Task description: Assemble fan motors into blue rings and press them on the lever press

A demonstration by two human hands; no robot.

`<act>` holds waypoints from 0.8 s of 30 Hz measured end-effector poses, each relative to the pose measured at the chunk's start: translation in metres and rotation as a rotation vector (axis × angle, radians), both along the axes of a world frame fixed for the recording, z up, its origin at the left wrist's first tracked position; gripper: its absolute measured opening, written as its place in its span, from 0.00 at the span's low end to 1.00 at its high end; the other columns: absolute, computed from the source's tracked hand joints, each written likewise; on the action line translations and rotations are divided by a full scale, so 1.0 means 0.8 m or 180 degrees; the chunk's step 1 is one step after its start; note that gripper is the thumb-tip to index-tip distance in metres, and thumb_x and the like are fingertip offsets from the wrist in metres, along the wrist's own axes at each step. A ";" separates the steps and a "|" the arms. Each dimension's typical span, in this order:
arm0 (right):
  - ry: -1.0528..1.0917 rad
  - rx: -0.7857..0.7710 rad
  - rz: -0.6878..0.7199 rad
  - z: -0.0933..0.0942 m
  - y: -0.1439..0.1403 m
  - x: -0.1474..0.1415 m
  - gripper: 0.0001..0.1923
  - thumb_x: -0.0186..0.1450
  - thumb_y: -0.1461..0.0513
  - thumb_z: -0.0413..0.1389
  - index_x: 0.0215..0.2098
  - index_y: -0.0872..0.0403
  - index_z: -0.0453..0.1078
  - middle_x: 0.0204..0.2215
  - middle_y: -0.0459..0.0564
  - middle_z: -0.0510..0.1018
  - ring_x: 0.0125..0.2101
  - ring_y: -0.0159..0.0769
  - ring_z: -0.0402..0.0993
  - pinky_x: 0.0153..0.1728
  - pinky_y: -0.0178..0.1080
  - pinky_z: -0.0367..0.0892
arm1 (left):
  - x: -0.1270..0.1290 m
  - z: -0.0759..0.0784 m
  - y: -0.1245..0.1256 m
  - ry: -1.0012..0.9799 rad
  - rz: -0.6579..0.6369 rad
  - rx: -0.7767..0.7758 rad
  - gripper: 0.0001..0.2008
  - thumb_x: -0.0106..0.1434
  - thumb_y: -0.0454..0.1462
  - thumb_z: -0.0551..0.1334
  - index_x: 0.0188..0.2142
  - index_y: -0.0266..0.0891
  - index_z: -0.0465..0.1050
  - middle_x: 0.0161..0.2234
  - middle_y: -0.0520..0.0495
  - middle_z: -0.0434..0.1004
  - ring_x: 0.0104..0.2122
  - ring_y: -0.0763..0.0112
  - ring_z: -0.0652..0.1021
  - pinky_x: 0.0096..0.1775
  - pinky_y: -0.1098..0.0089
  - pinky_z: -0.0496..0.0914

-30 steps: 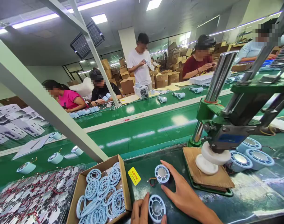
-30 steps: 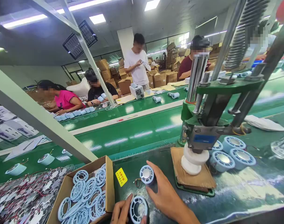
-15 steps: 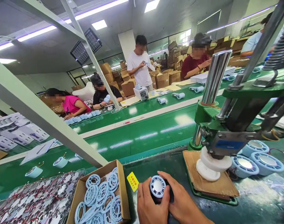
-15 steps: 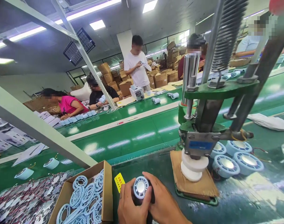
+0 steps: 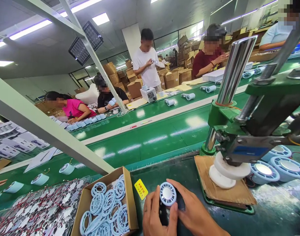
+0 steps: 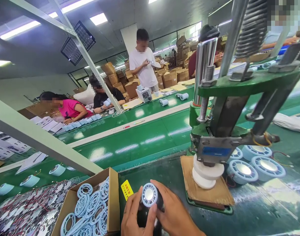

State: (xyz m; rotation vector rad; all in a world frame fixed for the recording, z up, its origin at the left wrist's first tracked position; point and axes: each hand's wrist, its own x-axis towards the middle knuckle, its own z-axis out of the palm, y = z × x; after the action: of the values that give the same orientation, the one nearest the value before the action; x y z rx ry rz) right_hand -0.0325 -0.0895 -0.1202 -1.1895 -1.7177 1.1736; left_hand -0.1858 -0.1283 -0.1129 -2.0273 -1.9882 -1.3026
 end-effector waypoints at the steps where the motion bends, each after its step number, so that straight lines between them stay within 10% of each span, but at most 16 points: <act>1: 0.0001 0.0005 0.0007 0.001 0.000 0.001 0.33 0.63 0.60 0.57 0.67 0.51 0.64 0.64 0.55 0.70 0.63 0.48 0.68 0.67 0.53 0.63 | -0.004 0.000 -0.001 0.0009 0.0000 0.0002 0.23 0.71 0.49 0.59 0.60 0.42 0.72 0.49 0.40 0.78 0.48 0.59 0.80 0.50 0.62 0.75; 16: -0.0038 -0.0067 -0.0052 0.002 -0.001 -0.001 0.33 0.65 0.59 0.56 0.68 0.46 0.63 0.63 0.52 0.71 0.62 0.45 0.70 0.65 0.50 0.67 | 0.009 0.025 0.004 0.0448 0.0658 -0.0226 0.26 0.68 0.60 0.57 0.46 0.43 0.75 0.37 0.46 0.80 0.32 0.64 0.80 0.35 0.67 0.75; 24: -0.0230 0.0090 0.0120 -0.007 -0.005 0.002 0.35 0.66 0.63 0.53 0.71 0.43 0.58 0.66 0.47 0.68 0.64 0.40 0.67 0.67 0.47 0.64 | -0.002 0.002 0.006 0.0629 0.0264 0.0051 0.25 0.71 0.54 0.58 0.58 0.40 0.73 0.47 0.44 0.83 0.45 0.61 0.83 0.49 0.66 0.75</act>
State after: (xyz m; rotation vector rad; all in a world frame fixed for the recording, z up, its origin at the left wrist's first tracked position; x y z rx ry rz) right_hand -0.0305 -0.0932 -0.1256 -1.2003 -1.8120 1.1372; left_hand -0.1872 -0.1238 -0.1109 -1.9575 -1.9445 -1.0540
